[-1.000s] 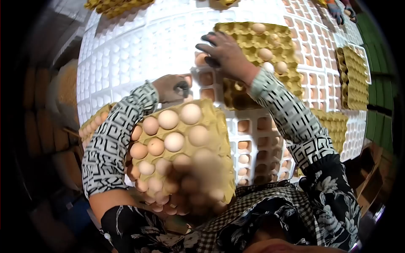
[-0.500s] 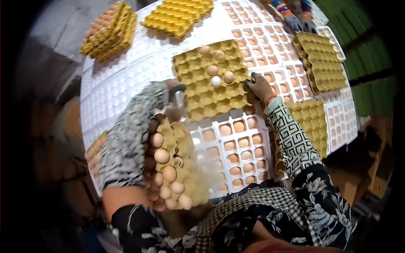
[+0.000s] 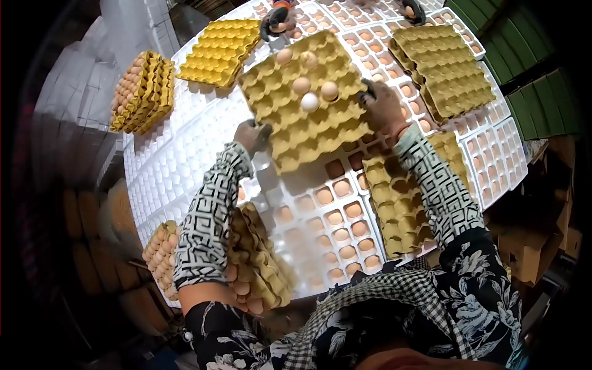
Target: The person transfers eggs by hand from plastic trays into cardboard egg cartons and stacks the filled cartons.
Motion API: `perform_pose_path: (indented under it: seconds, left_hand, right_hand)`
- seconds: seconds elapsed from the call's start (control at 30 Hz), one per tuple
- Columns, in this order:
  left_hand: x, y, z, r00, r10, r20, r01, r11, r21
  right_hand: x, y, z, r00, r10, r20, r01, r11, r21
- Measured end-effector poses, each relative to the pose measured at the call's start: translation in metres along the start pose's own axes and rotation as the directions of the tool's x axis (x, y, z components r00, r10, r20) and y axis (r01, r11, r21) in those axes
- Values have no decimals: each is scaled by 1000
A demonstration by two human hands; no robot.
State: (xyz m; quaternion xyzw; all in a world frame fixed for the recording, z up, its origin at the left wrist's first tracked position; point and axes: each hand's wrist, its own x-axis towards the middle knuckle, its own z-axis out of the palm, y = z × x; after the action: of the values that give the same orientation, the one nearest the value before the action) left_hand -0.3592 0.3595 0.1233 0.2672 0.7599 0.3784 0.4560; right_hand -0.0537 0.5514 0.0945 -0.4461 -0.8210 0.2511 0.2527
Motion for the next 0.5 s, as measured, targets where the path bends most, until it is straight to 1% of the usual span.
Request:
perform_pose_path:
  seconds: [0.03, 0.1, 0.17, 0.23, 0.27, 0.3, 0.33, 0.37, 0.43, 0.47, 0.5]
  left_hand:
    - [11, 13, 14, 1000, 21, 7, -20, 996, -82]
    - [61, 13, 37, 992, 123, 15, -124, 992, 23]
    - [95, 32, 61, 985, 168, -25, -163, 978, 132]
    - [96, 66, 82, 989, 147, -11, -145, 986, 84]
    - [110, 66, 90, 985, 169, -24, -167, 983, 75]
    - [122, 65, 96, 981, 191, -39, -188, 980, 70]
    - [129, 66, 102, 982, 179, -66, -164, 969, 184]
    - [171, 36, 107, 988, 154, -4, -154, 987, 51]
    - [156, 29, 132, 989, 122, 78, -115, 989, -89]
    - [140, 27, 138, 981, 187, 49, -180, 976, -121]
    - [129, 26, 138, 971, 221, 93, -199, 959, -201]
  right_hand:
    - [13, 10, -15, 1000, 3, -28, -3, 1000, -1]
    - [44, 39, -36, 999, 22, -29, -23, 999, -34]
    - [72, 65, -53, 999, 33, -14, -34, 998, -50]
    - [84, 68, -75, 998, 56, -31, -58, 994, -92]
    - [92, 83, -77, 999, 22, -44, -29, 987, -161]
    - [100, 94, -81, 995, 83, 46, -73, 979, -192]
    - [96, 98, -85, 994, 64, 91, -47, 983, -175]
    - [90, 99, -91, 990, 39, 132, -18, 988, -156]
    - [71, 102, -99, 987, -27, 158, 59, 978, -201]
    - [62, 104, -104, 984, -67, 166, 104, 969, -223]
    - [50, 102, -110, 987, -127, 95, 152, 929, -337]
